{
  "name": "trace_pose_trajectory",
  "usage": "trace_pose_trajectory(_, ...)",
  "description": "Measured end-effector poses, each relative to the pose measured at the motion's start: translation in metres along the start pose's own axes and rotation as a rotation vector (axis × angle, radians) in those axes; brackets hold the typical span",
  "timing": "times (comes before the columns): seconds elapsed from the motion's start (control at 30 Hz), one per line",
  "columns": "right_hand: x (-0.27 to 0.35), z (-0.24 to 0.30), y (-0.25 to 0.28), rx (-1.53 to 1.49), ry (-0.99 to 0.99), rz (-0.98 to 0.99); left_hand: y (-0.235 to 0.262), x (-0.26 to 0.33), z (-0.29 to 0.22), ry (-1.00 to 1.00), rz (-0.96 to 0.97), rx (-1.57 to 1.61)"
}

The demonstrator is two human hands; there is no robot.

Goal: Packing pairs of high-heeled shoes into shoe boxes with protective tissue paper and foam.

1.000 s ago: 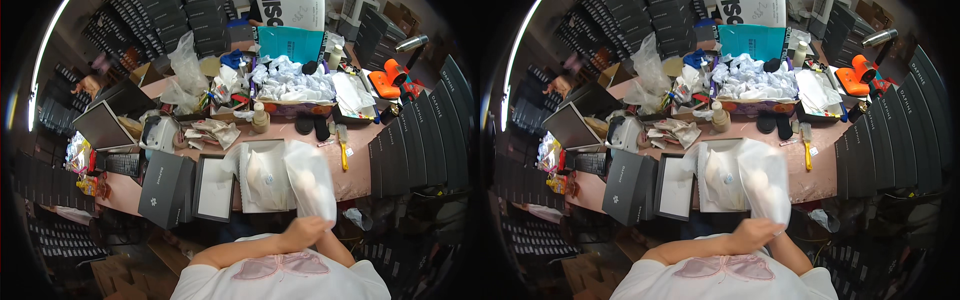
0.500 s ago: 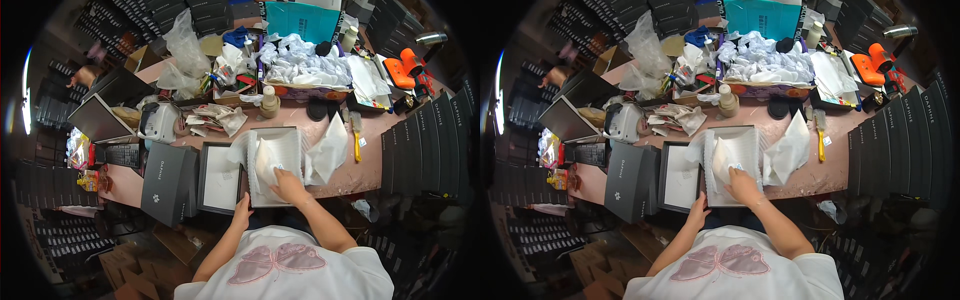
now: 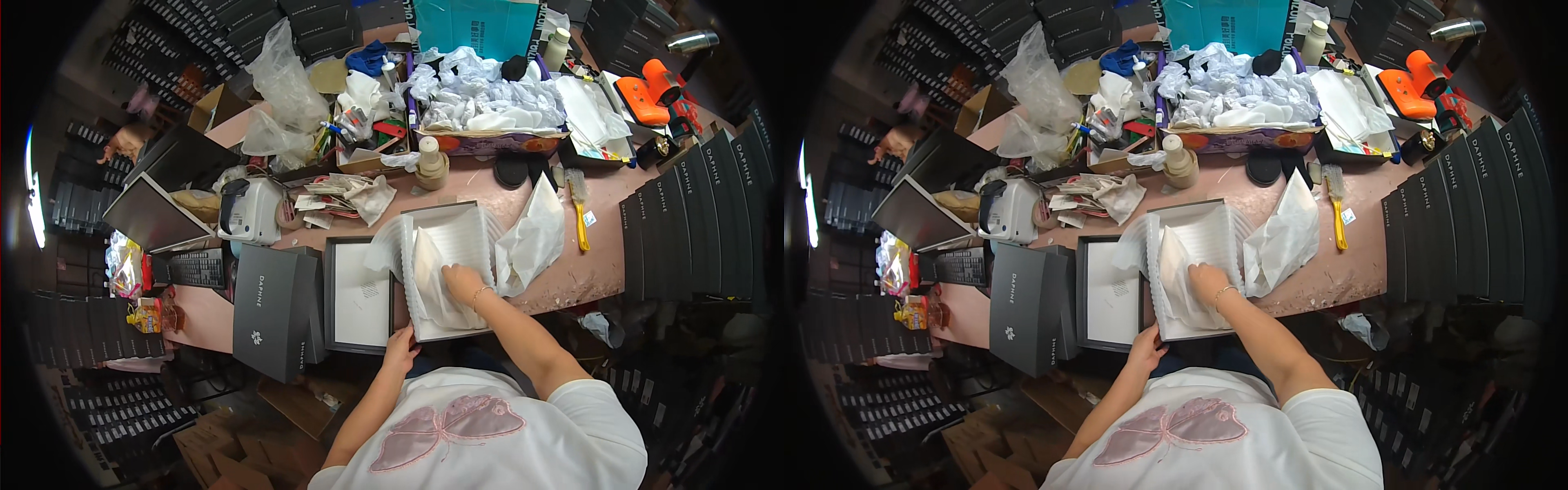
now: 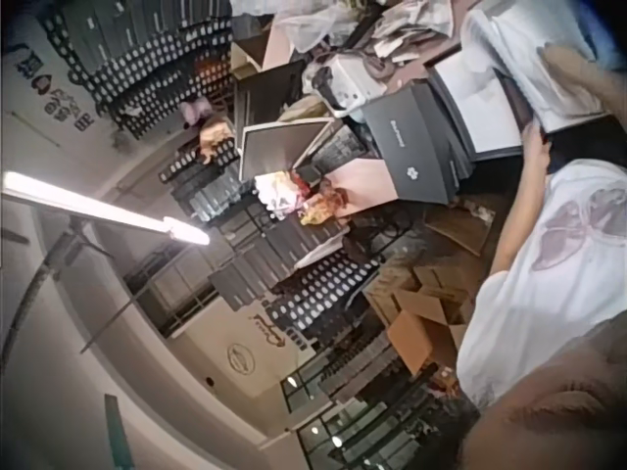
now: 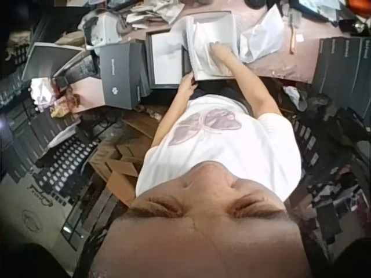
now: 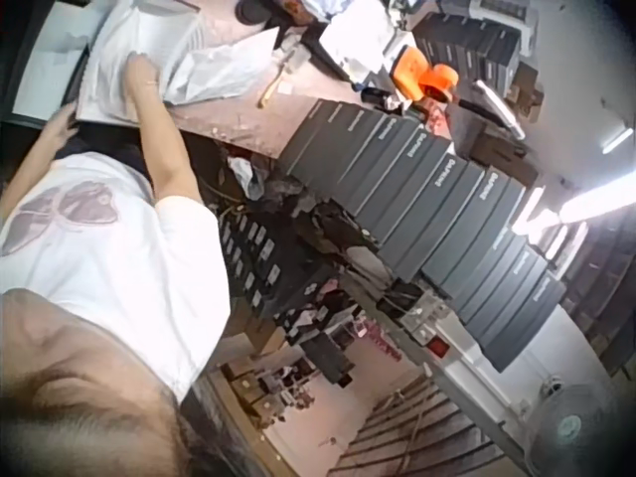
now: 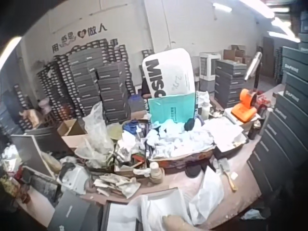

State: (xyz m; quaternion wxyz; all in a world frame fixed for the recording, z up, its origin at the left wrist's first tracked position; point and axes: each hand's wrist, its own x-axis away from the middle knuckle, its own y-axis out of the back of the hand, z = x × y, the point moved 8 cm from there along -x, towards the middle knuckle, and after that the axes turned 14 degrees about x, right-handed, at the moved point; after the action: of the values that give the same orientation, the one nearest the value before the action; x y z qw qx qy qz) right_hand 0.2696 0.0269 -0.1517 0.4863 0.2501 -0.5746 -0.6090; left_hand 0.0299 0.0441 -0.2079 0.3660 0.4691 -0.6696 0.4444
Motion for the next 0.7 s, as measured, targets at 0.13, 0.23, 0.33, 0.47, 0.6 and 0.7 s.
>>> trace_pose_trajectory(0.13,-0.009,-0.03,0.093,0.01,-0.106,-0.196,0.001,-0.022,-0.003,0.006,0.177,0.069)
trace_pose_trajectory(0.23,0.001,-0.029,0.096,-0.036,-0.057,-0.157,-0.003,-0.008,-0.01,-0.085,0.146,0.215)
trace_pose_trajectory(0.33,0.04,0.017,0.027,-0.057,0.082,0.256,-0.019,0.041,-0.029,-0.388,0.148,0.298)
trace_pose_trajectory(0.47,0.059,0.022,-0.015,-0.236,-0.043,-0.178,-0.028,0.078,-0.033,-0.816,0.2,-0.204)
trace_pose_trajectory(0.6,0.055,0.017,-0.026,-0.444,-0.032,-0.063,-0.116,0.168,-0.056,-1.394,0.359,-0.873)
trace_pose_trajectory(0.7,0.049,0.031,-0.025,-0.425,0.145,-0.159,-0.162,0.152,-0.038,-1.396,0.775,-1.264)
